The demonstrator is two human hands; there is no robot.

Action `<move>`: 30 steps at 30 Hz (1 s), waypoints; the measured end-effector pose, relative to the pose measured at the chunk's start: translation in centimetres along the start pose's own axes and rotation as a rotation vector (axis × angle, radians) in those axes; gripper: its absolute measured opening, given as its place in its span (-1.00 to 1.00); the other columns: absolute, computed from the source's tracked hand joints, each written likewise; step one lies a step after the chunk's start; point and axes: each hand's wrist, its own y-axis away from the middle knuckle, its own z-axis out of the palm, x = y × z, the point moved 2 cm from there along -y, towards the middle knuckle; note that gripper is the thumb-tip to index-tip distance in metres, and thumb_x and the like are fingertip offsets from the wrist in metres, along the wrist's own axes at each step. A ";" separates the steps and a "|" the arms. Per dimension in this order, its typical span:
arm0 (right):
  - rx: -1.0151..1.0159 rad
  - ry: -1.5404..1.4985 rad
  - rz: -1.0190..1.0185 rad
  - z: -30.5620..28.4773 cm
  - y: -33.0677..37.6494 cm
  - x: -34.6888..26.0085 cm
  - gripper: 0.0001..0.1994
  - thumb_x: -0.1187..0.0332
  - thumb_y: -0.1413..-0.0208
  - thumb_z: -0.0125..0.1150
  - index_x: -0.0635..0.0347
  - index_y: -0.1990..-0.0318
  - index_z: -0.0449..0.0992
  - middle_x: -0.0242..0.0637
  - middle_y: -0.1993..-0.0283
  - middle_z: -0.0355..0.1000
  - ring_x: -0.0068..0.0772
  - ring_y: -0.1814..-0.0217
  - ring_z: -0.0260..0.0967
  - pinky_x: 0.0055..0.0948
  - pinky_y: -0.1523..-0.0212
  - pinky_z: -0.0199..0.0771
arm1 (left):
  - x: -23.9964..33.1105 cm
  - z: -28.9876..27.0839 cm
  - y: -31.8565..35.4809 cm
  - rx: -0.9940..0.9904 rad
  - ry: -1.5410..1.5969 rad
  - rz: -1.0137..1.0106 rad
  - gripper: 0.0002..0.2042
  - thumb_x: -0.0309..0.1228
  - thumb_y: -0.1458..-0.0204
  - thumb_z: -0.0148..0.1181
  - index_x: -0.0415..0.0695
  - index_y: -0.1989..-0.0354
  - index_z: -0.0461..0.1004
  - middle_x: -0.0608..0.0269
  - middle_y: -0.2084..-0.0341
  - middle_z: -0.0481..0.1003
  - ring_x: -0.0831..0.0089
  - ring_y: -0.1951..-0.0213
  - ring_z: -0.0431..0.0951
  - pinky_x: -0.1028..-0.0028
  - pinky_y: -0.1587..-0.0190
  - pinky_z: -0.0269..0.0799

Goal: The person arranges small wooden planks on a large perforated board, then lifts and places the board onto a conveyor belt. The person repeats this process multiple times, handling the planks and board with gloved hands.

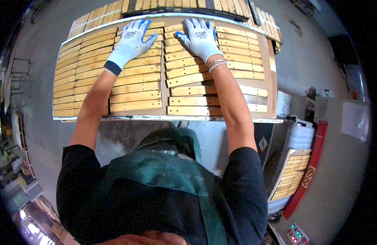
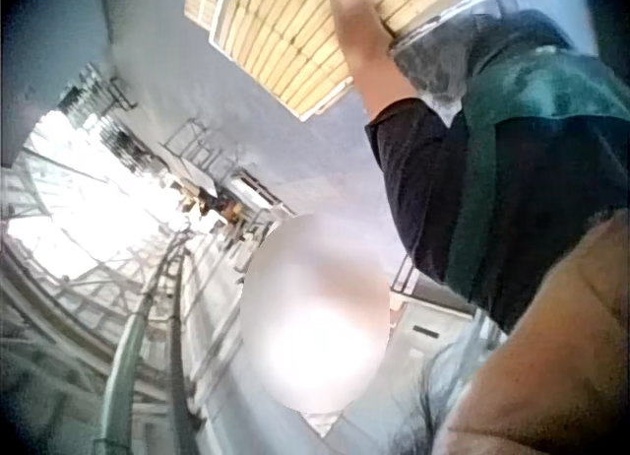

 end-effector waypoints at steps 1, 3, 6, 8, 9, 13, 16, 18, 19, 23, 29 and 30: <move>0.033 0.087 0.009 0.0 0.4 -0.1 -0.34 -0.23 -0.36 0.00 0.05 -0.38 0.39 -0.12 -0.40 0.38 -0.04 -0.43 0.28 0.04 -0.40 0.11 | -0.1 0.4 -0.1 -0.058 -0.024 -0.018 -0.27 0.19 -0.29 0.06 -0.13 -0.43 0.33 -0.11 -0.37 0.35 -0.01 -0.42 0.29 0.05 -0.48 0.10; 0.056 0.082 0.086 0.0 1.3 0.5 -0.32 -0.27 -0.34 -0.03 0.11 -0.30 0.41 -0.12 -0.25 0.42 0.03 -0.35 0.28 0.18 -0.36 0.07 | -0.1 1.0 -0.7 -0.029 -0.047 0.028 -0.32 0.15 -0.31 0.06 -0.09 -0.42 0.34 -0.08 -0.33 0.39 0.03 -0.36 0.37 0.06 -0.45 0.16; 0.069 0.169 0.144 0.2 2.0 1.5 -0.32 -0.25 -0.36 -0.05 0.15 -0.31 0.39 -0.11 -0.26 0.42 0.04 -0.33 0.28 0.20 -0.36 0.05 | 0.4 1.6 -1.9 0.051 0.104 0.075 -0.37 0.09 -0.29 0.14 -0.08 -0.39 0.39 -0.06 -0.29 0.41 0.02 -0.35 0.38 0.06 -0.43 0.19; 0.078 0.163 0.130 0.1 2.2 1.9 -0.32 -0.25 -0.36 -0.06 0.15 -0.31 0.39 -0.10 -0.24 0.42 0.03 -0.32 0.29 0.21 -0.36 0.05 | 0.8 1.7 -1.8 0.009 0.058 0.063 -0.38 0.07 -0.29 0.15 -0.07 -0.38 0.39 -0.05 -0.29 0.42 0.02 -0.35 0.38 0.06 -0.44 0.19; 0.067 0.154 0.145 0.0 2.1 2.0 -0.33 -0.25 -0.36 -0.06 0.15 -0.31 0.39 -0.10 -0.24 0.42 0.03 -0.31 0.30 0.21 -0.36 0.05 | 1.0 1.7 -1.6 -0.038 0.026 0.053 -0.39 0.07 -0.29 0.16 -0.07 -0.38 0.40 -0.04 -0.29 0.42 0.01 -0.34 0.38 0.06 -0.44 0.19; 0.000 0.166 0.199 -0.5 1.7 1.2 -0.34 -0.23 -0.36 -0.03 0.17 -0.28 0.41 -0.08 -0.22 0.43 0.05 -0.31 0.31 0.20 -0.38 0.07 | 1.4 1.1 -1.0 0.034 0.050 0.109 -0.41 0.03 -0.29 0.18 -0.08 -0.37 0.40 -0.03 -0.28 0.43 0.01 -0.33 0.38 0.06 -0.42 0.20; -0.070 0.138 0.236 -0.8 1.0 0.1 -0.29 -0.22 -0.36 -0.03 0.28 -0.32 0.38 0.04 -0.23 0.40 0.14 -0.32 0.30 0.22 -0.42 0.05 | 1.3 0.9 -1.2 -0.015 0.146 0.090 -0.38 0.06 -0.26 0.18 -0.09 -0.36 0.39 -0.04 -0.28 0.42 -0.02 -0.34 0.36 0.03 -0.42 0.17; -0.176 0.090 0.281 -0.5 0.4 -0.7 -0.24 -0.22 -0.38 -0.08 0.31 -0.41 0.31 0.09 -0.34 0.35 0.19 -0.45 0.22 0.23 -0.49 -0.04 | 1.3 0.9 -1.5 -0.020 0.155 0.086 -0.38 0.07 -0.25 0.19 -0.10 -0.34 0.39 -0.04 -0.26 0.43 -0.04 -0.33 0.36 0.03 -0.42 0.15; -0.169 0.092 0.273 -0.4 0.2 -1.2 -0.23 -0.22 -0.39 -0.09 0.31 -0.43 0.29 0.10 -0.38 0.33 0.21 -0.49 0.19 0.23 -0.52 -0.07 | 1.3 0.9 -1.6 -0.017 0.159 0.090 -0.38 0.06 -0.25 0.19 -0.10 -0.34 0.38 -0.04 -0.25 0.44 -0.04 -0.32 0.37 0.03 -0.42 0.14; -0.209 0.082 0.398 0.3 -0.2 -2.9 -0.18 -0.22 -0.40 -0.12 0.34 -0.51 0.19 0.17 -0.54 0.17 0.28 -0.60 0.04 0.27 -0.59 -0.24 | 1.7 0.8 -1.6 0.000 0.147 0.089 -0.47 -0.08 -0.27 0.24 -0.14 -0.29 0.42 -0.13 -0.21 0.47 -0.10 -0.29 0.40 0.05 -0.38 0.23; 0.055 -0.323 0.077 -2.7 1.4 3.7 -0.34 -0.20 -0.35 0.03 0.16 -0.33 0.41 0.07 -0.32 0.37 0.15 -0.40 0.28 0.15 -0.44 0.12 | 2.6 -0.9 -2.8 -0.113 0.270 0.003 -0.53 -0.12 -0.29 0.23 -0.18 -0.23 0.47 -0.09 -0.19 0.49 -0.07 -0.28 0.41 0.08 -0.38 0.24; 0.071 -0.347 -0.058 -3.8 1.8 7.1 -0.39 -0.18 -0.35 0.06 0.14 -0.27 0.47 -0.03 -0.24 0.45 0.05 -0.32 0.38 0.03 -0.39 0.22 | 3.5 -1.5 -3.2 -0.038 0.254 0.082 -0.55 -0.15 -0.29 0.23 -0.18 -0.23 0.47 -0.09 -0.19 0.49 -0.07 -0.28 0.42 0.09 -0.38 0.25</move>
